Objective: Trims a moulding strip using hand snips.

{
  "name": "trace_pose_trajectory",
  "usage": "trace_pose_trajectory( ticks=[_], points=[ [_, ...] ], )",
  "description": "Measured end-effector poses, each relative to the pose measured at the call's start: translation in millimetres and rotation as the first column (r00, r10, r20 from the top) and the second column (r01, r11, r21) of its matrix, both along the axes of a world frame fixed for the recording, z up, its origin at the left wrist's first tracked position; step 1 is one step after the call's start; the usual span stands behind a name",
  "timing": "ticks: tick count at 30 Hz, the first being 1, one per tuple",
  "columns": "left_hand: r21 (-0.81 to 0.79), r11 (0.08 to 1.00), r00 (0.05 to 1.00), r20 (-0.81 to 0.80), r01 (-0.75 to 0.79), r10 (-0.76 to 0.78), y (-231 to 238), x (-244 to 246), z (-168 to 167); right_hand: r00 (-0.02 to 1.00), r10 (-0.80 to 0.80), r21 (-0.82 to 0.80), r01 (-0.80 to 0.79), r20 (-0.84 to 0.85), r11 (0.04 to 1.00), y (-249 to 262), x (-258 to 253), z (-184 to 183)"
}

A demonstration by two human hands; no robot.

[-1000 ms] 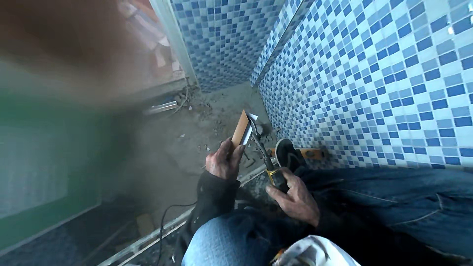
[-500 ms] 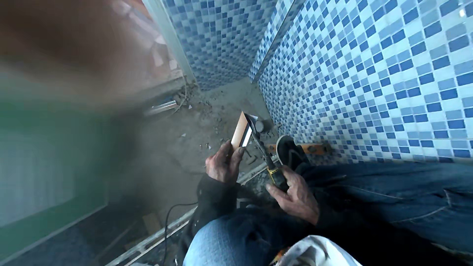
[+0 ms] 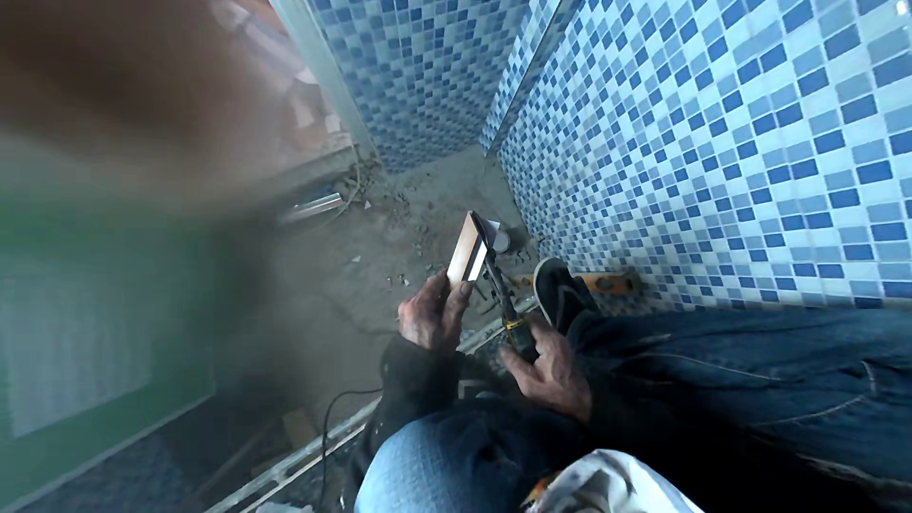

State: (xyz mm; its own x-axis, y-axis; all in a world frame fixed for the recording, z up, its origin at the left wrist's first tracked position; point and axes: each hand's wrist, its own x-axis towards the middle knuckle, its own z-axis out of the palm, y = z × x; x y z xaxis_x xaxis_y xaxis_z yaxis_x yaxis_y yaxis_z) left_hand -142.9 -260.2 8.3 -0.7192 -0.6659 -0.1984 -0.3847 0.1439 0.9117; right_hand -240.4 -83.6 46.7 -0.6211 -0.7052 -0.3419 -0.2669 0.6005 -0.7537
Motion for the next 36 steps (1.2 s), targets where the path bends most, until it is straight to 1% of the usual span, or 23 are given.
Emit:
trace_pose_trajectory(
  ticks=[3, 5, 6, 9, 12, 15, 19, 24, 32, 36],
  points=[
    [0.025, 1.0, 1.0, 0.003, 0.006, -0.006, 0, 1, 1, 0.997, -0.008, -0.003, 0.008, -0.071, 1.0, 1, -2, -4],
    [0.036, 0.999, 1.0, -0.003, 0.016, -0.016, 1, 1, 0, 0.997, -0.022, -0.002, 0.022, -0.07, 1.0, 3, -2, -3],
    [0.034, 0.999, 1.0, -0.008, 0.014, -0.014, 2, 1, -1, 0.998, -0.041, -0.02, 0.04, -0.051, 0.999, 4, -1, -3],
    [0.046, 0.999, 1.0, 0.004, -0.011, 0.011, -1, 1, -2, 0.992, -0.096, -0.032, 0.099, 0.087, 0.995, 10, 1, 3],
    [0.041, 0.999, 0.999, 0.031, -0.032, 0.031, -4, 2, -2, 0.977, -0.081, 0.012, 0.08, 0.195, 0.997, 16, -5, 7],
    [0.01, 0.999, 0.997, 0.065, -0.049, 0.048, -7, 2, -4, 0.969, -0.078, 0.054, 0.067, 0.234, 0.996, 21, -8, 3],
    [-0.039, 0.997, 0.996, 0.062, -0.06, 0.062, -4, 1, -7, 0.955, -0.078, 0.079, 0.058, 0.284, 0.995, 24, -9, 1],
    [-0.033, 0.998, 0.996, 0.071, -0.05, 0.052, -3, -1, -5, 0.95, -0.035, 0.054, 0.019, 0.31, 0.998, 27, -12, 2],
    [-0.038, 0.997, 0.992, 0.106, -0.07, 0.074, -3, -2, -5, 0.953, 0.031, -0.017, -0.027, 0.302, 0.999, 32, -11, 5],
    [-0.054, 0.996, 0.991, 0.111, -0.065, 0.071, -6, -2, -9, 0.954, 0.044, -0.026, -0.038, 0.297, 0.999, 34, -9, 6]
  ],
)
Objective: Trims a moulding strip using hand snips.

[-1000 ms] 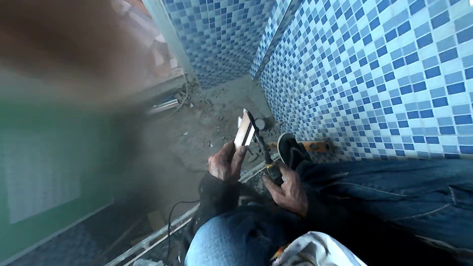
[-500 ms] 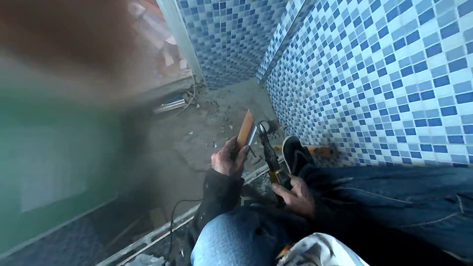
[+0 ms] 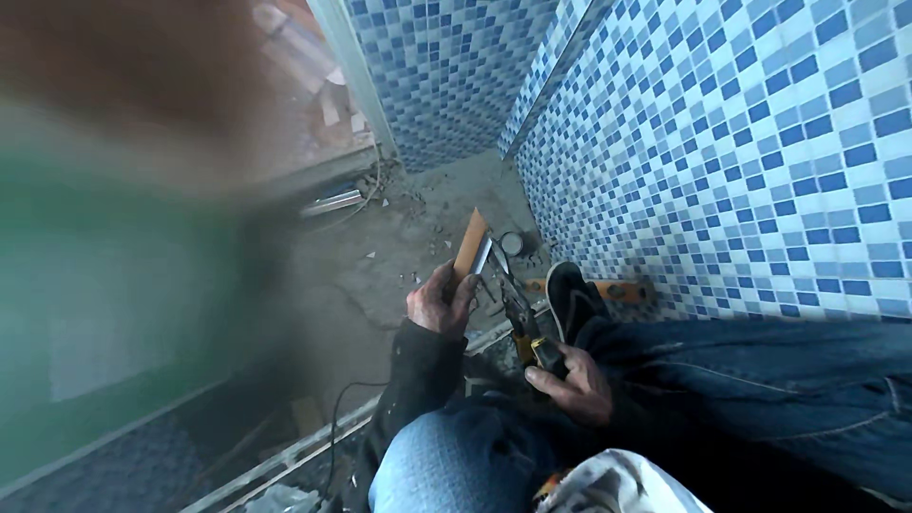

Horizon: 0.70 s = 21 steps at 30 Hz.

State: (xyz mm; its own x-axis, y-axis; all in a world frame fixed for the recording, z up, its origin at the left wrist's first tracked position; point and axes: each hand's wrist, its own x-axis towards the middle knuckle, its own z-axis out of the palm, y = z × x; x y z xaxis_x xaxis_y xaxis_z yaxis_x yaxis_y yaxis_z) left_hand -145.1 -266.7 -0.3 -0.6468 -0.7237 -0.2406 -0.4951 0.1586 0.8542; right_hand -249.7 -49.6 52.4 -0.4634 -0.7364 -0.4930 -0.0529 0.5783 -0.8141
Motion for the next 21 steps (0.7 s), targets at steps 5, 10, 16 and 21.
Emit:
trace_pose_trajectory(
  ticks=[5, 10, 16, 21],
  points=[
    [-0.016, 1.0, 1.0, -0.025, -0.004, 0.004, -0.1, 0.8, -5.6, 1.0, -0.007, -0.042, 0.006, -0.008, 0.999, -2.9, 1.8, -0.1],
    [-0.016, 1.0, 1.0, 0.004, 0.001, -0.001, 1.1, 0.0, -3.8, 1.0, -0.013, -0.067, 0.011, -0.021, 0.998, -6.0, 2.5, 0.7],
    [-0.011, 1.0, 1.0, -0.022, -0.006, 0.005, 2.6, -0.5, -2.7, 0.998, 0.004, -0.006, -0.004, -0.065, 1.0, -8.9, 0.2, 2.2],
    [-0.014, 1.0, 0.999, -0.04, -0.003, 0.003, 2.3, 0.7, -5.1, 0.989, 0.002, -0.005, -0.003, -0.149, 1.0, -7.9, 5.4, -2.0]
  ],
)
